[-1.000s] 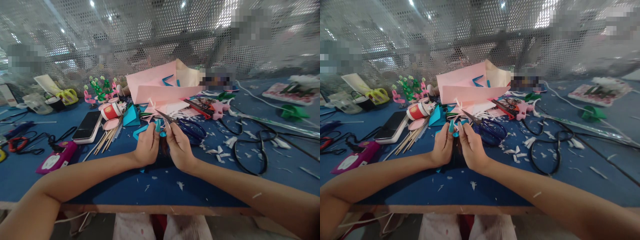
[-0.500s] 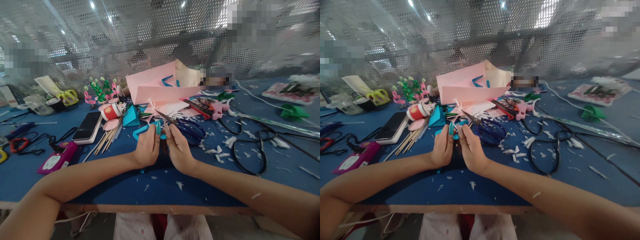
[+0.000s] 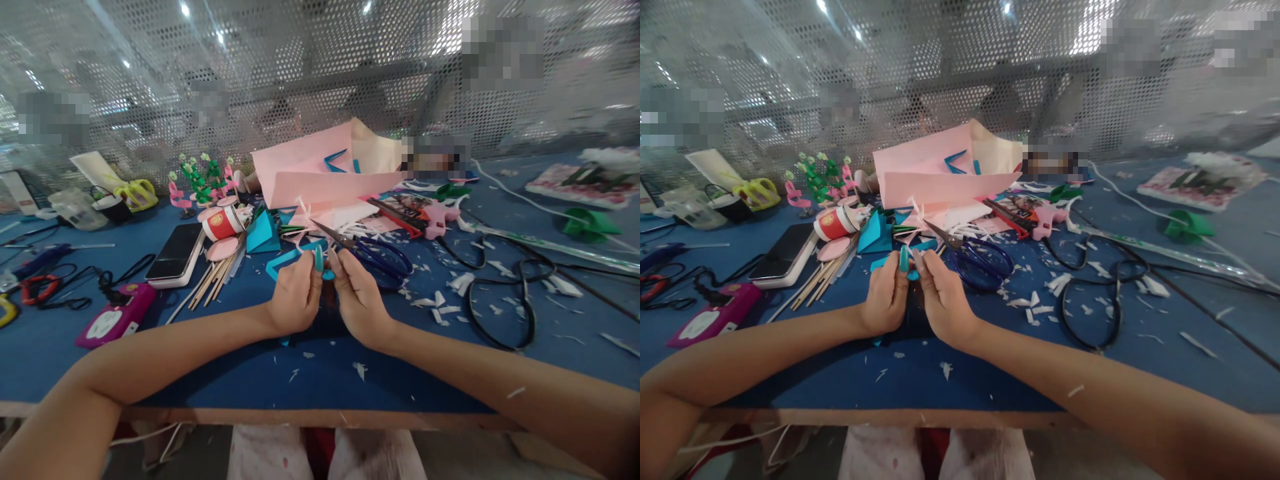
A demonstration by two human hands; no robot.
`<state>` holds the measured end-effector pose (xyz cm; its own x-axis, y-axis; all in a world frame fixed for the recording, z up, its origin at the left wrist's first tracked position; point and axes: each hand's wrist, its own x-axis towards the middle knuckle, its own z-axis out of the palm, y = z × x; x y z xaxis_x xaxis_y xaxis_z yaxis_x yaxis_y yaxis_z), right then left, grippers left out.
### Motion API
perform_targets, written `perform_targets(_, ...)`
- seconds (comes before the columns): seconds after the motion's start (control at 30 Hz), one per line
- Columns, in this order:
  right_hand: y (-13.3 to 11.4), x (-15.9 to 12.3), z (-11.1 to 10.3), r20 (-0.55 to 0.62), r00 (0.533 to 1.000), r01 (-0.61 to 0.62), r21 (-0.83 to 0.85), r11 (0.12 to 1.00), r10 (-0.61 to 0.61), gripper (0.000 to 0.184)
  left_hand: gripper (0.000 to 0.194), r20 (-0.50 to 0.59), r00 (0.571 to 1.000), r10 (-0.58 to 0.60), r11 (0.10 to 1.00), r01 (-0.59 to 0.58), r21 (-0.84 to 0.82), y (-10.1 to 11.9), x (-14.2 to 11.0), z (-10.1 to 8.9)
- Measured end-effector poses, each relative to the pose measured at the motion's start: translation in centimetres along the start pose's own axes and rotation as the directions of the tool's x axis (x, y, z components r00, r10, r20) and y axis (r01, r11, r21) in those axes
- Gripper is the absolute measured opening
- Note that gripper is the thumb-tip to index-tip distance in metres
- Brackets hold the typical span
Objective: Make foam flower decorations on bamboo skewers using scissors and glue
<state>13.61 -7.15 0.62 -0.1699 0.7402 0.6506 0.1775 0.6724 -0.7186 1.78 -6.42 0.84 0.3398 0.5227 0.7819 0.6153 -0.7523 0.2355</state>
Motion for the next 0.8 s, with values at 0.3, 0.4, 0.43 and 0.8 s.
perform_targets(0.3,0.1,0.5,-0.2,0.018,1.0,0.022,-0.085,0.996,-0.021,0.022,0.018,-0.084,0.993,0.078,0.991,-0.068,0.116,-0.6,0.3,0.2)
perform_targets(0.4,0.5,0.8,-0.5,-0.025,1.0,-0.018,-0.201,0.979,0.013,0.016,0.021,-0.12,0.987,0.109,0.974,-0.082,0.209,-1.4,0.7,0.4)
perform_targets(0.43,0.7,0.9,-0.6,-0.038,0.999,-0.032,-0.234,0.972,0.024,0.014,0.021,-0.129,0.985,0.113,0.968,-0.08,0.238,-1.7,0.8,0.4)
perform_targets(0.8,0.5,1.1,-0.9,0.091,0.996,0.031,-0.336,0.941,0.0,0.026,0.023,-0.076,0.981,0.18,0.946,-0.151,0.287,-1.8,0.8,0.2)
